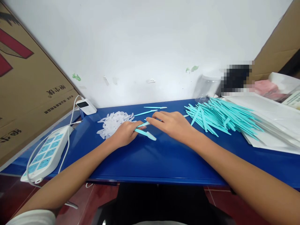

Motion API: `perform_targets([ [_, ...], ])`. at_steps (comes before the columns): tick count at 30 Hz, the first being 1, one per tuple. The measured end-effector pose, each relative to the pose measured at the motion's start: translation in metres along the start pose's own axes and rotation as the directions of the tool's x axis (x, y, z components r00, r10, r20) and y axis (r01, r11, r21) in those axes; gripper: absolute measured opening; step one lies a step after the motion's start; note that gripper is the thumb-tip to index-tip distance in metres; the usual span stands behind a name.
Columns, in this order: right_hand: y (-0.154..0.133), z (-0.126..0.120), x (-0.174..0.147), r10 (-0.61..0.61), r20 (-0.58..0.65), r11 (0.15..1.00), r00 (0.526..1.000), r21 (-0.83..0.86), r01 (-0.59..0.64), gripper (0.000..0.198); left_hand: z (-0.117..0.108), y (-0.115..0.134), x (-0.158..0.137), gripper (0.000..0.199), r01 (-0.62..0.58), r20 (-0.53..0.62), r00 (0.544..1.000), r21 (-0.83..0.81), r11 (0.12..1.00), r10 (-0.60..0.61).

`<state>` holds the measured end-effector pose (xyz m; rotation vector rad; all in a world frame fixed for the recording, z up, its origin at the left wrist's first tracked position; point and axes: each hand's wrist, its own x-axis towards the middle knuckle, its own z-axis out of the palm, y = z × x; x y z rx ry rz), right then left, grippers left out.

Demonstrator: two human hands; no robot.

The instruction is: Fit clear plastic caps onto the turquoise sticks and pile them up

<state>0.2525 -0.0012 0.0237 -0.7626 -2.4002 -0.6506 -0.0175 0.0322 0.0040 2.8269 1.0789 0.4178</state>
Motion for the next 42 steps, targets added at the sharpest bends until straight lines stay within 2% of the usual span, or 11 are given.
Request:
perform_targets([
  [7,-0.004,0.003,0.001,-0.125,0.009,0.985,0.992,-0.118,0.125,0.036,-0.006,-0.006,0.001,0.025,-0.098,-0.008,0.995,-0.058,0.994,0.098],
  [14,0.001,0.004,-0.003,-0.060,0.044,0.995,0.997,-0.074,0.063,0.043,-0.006,-0.007,0.001,0.036,-0.094,-0.034,0.995,-0.055,0.994,0.093],
  [22,-0.004,0.002,0.003,-0.025,0.019,0.996,1.000,-0.085,0.026,0.034,-0.012,0.004,0.003,0.036,-0.055,0.015,0.998,0.059,0.997,0.054],
  [25,0.005,-0.006,0.001,0.039,0.000,0.996,0.999,-0.083,-0.039,0.035,-0.018,-0.002,0.003,0.037,-0.009,0.018,1.000,0.106,0.994,0.007],
  [27,0.020,-0.017,-0.005,0.130,-0.079,0.988,0.988,-0.073,-0.136,0.034,-0.023,-0.013,0.002,0.035,0.047,0.007,0.999,0.124,0.991,-0.048],
  [30,0.049,-0.033,-0.014,0.313,-0.243,0.944,0.918,-0.028,-0.329,0.034,-0.030,-0.033,0.001,0.031,0.139,-0.068,0.989,0.106,0.985,-0.133],
  [32,0.063,-0.037,-0.017,0.394,-0.270,0.916,0.879,0.042,-0.398,0.028,-0.033,-0.039,0.001,0.031,0.212,-0.157,0.966,0.039,0.977,-0.203],
  [34,0.066,-0.032,-0.016,0.437,-0.151,0.897,0.887,0.138,-0.419,0.027,-0.034,-0.040,0.002,0.031,0.238,-0.257,0.934,-0.067,0.969,-0.247],
  [35,0.062,-0.027,-0.015,0.440,-0.033,0.884,0.898,0.196,-0.425,0.028,-0.034,-0.038,0.002,0.032,0.234,-0.299,0.918,-0.122,0.965,-0.260],
  [38,0.031,-0.007,-0.006,0.303,0.297,0.803,0.906,0.433,-0.410,0.032,-0.031,-0.032,0.003,0.036,0.223,-0.357,0.885,-0.235,0.946,-0.298],
  [42,-0.021,0.016,0.008,0.190,0.429,0.635,0.883,0.632,-0.444,0.033,-0.021,-0.025,0.003,0.034,0.202,-0.309,0.911,-0.243,0.949,-0.273],
])
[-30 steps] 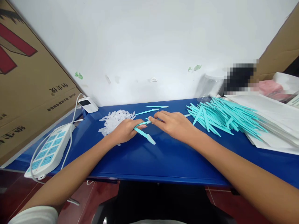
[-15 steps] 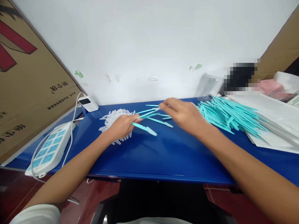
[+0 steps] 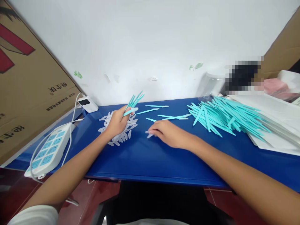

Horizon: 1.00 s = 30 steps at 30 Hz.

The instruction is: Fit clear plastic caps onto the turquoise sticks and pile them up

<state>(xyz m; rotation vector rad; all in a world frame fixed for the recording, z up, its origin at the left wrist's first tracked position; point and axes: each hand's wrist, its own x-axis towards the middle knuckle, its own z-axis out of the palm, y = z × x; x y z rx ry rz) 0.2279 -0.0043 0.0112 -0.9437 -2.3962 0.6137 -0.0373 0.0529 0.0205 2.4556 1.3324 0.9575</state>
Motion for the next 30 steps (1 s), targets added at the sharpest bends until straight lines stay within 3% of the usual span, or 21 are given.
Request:
perform_targets([
  [3,-0.007,0.017,0.005,0.059,-0.067,0.995,0.996,0.088,-0.053,0.034,0.008,0.004,-0.003,0.031,-0.008,0.084,0.996,0.173,0.985,-0.006],
  [7,-0.003,0.004,0.005,0.242,-0.221,0.963,0.945,0.175,-0.206,0.024,0.016,0.010,-0.006,0.032,0.008,0.173,0.979,0.506,0.862,-0.110],
  [10,-0.005,-0.013,0.002,0.376,-0.090,0.845,0.922,0.441,-0.302,0.029,0.019,0.010,-0.007,0.041,-0.013,0.173,0.978,0.608,0.794,-0.117],
  [13,-0.009,-0.018,0.001,0.400,-0.003,0.786,0.917,0.515,-0.341,0.026,0.020,0.006,-0.008,0.046,-0.026,0.154,0.984,0.628,0.778,-0.091],
  [18,-0.009,-0.009,0.004,0.392,0.020,0.825,0.920,0.434,-0.361,0.042,0.020,0.008,-0.009,0.048,-0.054,0.135,0.990,0.614,0.788,-0.037],
  [22,-0.006,-0.016,0.003,0.386,-0.046,0.873,0.922,0.343,-0.348,0.043,0.015,0.012,-0.006,0.049,-0.036,0.113,0.993,0.611,0.791,-0.042],
  [27,0.011,-0.046,-0.007,0.437,-0.123,0.888,0.891,0.216,-0.406,0.040,-0.008,-0.009,0.005,0.040,0.141,0.004,0.983,0.636,0.759,-0.186],
  [30,0.013,-0.045,-0.009,0.438,0.065,0.867,0.897,0.231,-0.440,0.042,-0.014,-0.026,0.010,0.028,0.221,-0.042,0.973,0.427,0.877,-0.225],
])
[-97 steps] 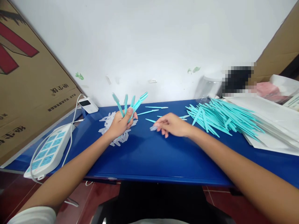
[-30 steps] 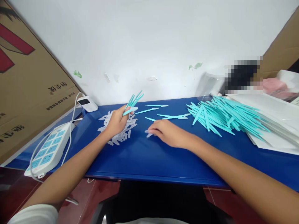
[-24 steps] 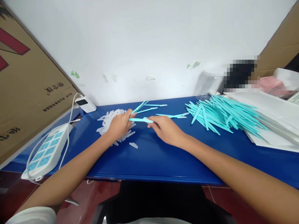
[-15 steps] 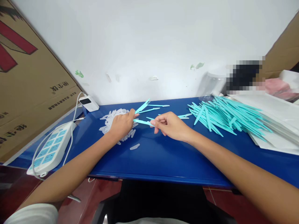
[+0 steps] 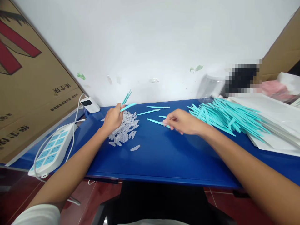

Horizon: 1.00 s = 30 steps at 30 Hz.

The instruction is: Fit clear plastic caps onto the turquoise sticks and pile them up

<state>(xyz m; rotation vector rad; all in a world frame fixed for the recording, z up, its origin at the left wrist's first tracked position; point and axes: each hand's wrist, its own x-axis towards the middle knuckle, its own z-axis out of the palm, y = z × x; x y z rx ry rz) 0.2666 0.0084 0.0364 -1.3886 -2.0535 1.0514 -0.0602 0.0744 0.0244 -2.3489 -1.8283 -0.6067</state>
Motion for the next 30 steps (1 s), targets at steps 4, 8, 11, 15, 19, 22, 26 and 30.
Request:
perform_targets([
  [4,-0.006,0.037,0.002,-0.087,0.139,0.977,0.987,0.207,0.057,0.038,0.014,0.009,-0.001,0.043,0.023,0.039,0.999,-0.641,0.767,0.003],
  [8,-0.010,0.066,0.001,-0.202,-0.011,0.966,0.979,0.165,0.201,0.043,0.017,0.037,-0.012,0.055,0.185,0.226,0.972,-0.900,0.394,0.061],
  [11,-0.011,0.072,-0.004,-0.330,0.013,0.940,0.944,-0.080,0.330,0.027,0.013,0.049,-0.020,0.055,0.253,0.297,0.950,-0.916,0.313,0.100],
  [15,-0.016,0.088,-0.006,-0.399,0.057,0.872,0.915,-0.284,0.398,0.035,0.012,0.055,-0.025,0.051,0.303,0.343,0.915,-0.932,0.200,0.212],
  [19,-0.017,0.108,0.004,-0.416,-0.068,0.833,0.907,-0.429,0.350,0.027,0.013,0.060,-0.029,0.050,0.313,0.345,0.889,-0.938,0.149,0.301],
  [22,-0.015,0.107,0.008,-0.418,-0.090,0.848,0.904,-0.396,0.353,0.031,0.010,0.060,-0.031,0.050,0.321,0.350,0.878,-0.936,0.142,0.325],
  [26,-0.016,0.090,0.005,-0.379,-0.263,0.921,0.887,-0.201,0.334,0.029,0.005,0.062,-0.033,0.051,0.388,0.389,0.846,-0.918,0.079,0.366],
  [30,-0.021,0.074,0.005,-0.198,-0.471,0.954,0.860,0.109,0.279,0.031,0.005,0.067,-0.039,0.048,0.424,0.415,0.804,-0.902,0.080,0.426],
])
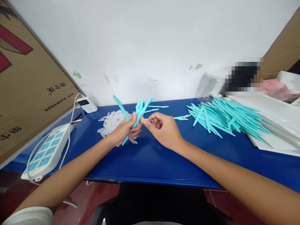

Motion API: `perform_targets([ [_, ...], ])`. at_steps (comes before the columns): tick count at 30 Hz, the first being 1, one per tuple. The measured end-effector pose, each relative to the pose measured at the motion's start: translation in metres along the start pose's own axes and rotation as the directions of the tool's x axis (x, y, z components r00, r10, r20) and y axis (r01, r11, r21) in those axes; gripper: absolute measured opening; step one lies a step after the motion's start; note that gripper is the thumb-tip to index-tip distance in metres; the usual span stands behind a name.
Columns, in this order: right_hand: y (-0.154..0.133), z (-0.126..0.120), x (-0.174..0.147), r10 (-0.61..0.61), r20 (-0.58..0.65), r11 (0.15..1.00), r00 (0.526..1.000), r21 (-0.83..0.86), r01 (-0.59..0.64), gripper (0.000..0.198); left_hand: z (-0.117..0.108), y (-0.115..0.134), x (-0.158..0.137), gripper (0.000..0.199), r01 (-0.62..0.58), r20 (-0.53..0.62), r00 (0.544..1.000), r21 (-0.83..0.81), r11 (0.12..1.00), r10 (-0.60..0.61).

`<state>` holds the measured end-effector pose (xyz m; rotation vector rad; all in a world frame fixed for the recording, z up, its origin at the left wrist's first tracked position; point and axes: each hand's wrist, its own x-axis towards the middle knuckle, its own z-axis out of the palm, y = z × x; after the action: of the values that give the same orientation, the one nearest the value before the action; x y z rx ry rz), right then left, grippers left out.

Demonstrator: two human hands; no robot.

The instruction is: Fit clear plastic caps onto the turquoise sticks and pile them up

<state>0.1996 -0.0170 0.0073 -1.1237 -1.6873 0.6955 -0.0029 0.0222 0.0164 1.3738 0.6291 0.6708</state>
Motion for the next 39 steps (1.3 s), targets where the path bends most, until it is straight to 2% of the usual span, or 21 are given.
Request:
perform_targets([
  [3,-0.001,-0.003,0.006,0.091,0.032,0.985,0.995,0.144,-0.095,0.042,0.005,-0.005,-0.001,0.046,-0.003,0.047,0.999,0.053,0.999,0.000],
  [7,-0.002,-0.004,0.008,0.165,0.083,0.961,0.983,0.211,-0.179,0.047,0.005,-0.009,0.000,0.042,-0.039,0.053,0.998,0.160,0.986,0.030],
  [11,-0.002,-0.005,0.007,0.156,0.070,0.958,0.985,0.234,-0.168,0.043,0.004,-0.008,0.000,0.040,-0.085,0.037,0.996,0.231,0.969,0.078],
  [16,0.000,-0.006,0.007,0.151,0.063,0.959,0.987,0.231,-0.161,0.036,0.004,-0.009,-0.002,0.040,-0.080,0.039,0.997,0.341,0.937,0.071],
  [23,-0.001,-0.012,0.012,0.185,-0.007,0.933,0.983,0.316,-0.173,0.031,0.002,-0.005,-0.002,0.045,-0.111,-0.065,0.985,0.477,0.872,0.161],
  [25,0.000,-0.019,0.018,0.187,-0.060,0.922,0.980,0.354,-0.155,0.030,-0.002,-0.006,-0.001,0.047,-0.105,-0.094,0.980,0.518,0.849,0.178],
  [28,0.004,-0.038,0.028,0.183,-0.231,0.936,0.956,0.337,-0.098,0.025,-0.014,-0.007,0.003,0.049,-0.084,-0.156,0.973,0.453,0.888,0.172],
  [29,0.005,-0.044,0.030,0.179,-0.234,0.950,0.955,0.292,-0.107,0.022,-0.019,-0.007,0.004,0.049,-0.069,-0.190,0.969,0.405,0.912,0.158],
  [30,0.006,-0.049,0.031,0.187,-0.186,0.963,0.965,0.231,-0.142,0.021,-0.023,-0.007,0.006,0.050,-0.052,-0.230,0.963,0.352,0.934,0.141],
  [32,0.008,-0.051,0.031,0.244,0.088,0.962,0.966,0.105,-0.253,0.017,-0.029,-0.005,0.009,0.052,-0.037,-0.310,0.943,0.255,0.966,0.118],
  [34,0.010,-0.041,0.025,0.291,0.387,0.945,0.875,0.025,-0.326,0.014,-0.031,-0.002,0.010,0.053,-0.039,-0.354,0.930,0.180,0.983,0.102],
  [35,0.012,-0.034,0.021,0.295,0.452,0.940,0.842,0.020,-0.341,0.015,-0.030,-0.001,0.010,0.053,-0.040,-0.356,0.930,0.152,0.988,0.093],
  [36,0.013,-0.025,0.018,0.288,0.469,0.937,0.835,0.043,-0.347,0.017,-0.028,-0.001,0.010,0.053,-0.040,-0.350,0.933,0.128,0.991,0.083],
  [39,0.021,-0.001,0.010,0.257,0.458,0.902,0.851,0.203,-0.382,0.025,-0.018,-0.003,0.008,0.051,-0.025,-0.294,0.954,0.081,0.996,0.048],
])
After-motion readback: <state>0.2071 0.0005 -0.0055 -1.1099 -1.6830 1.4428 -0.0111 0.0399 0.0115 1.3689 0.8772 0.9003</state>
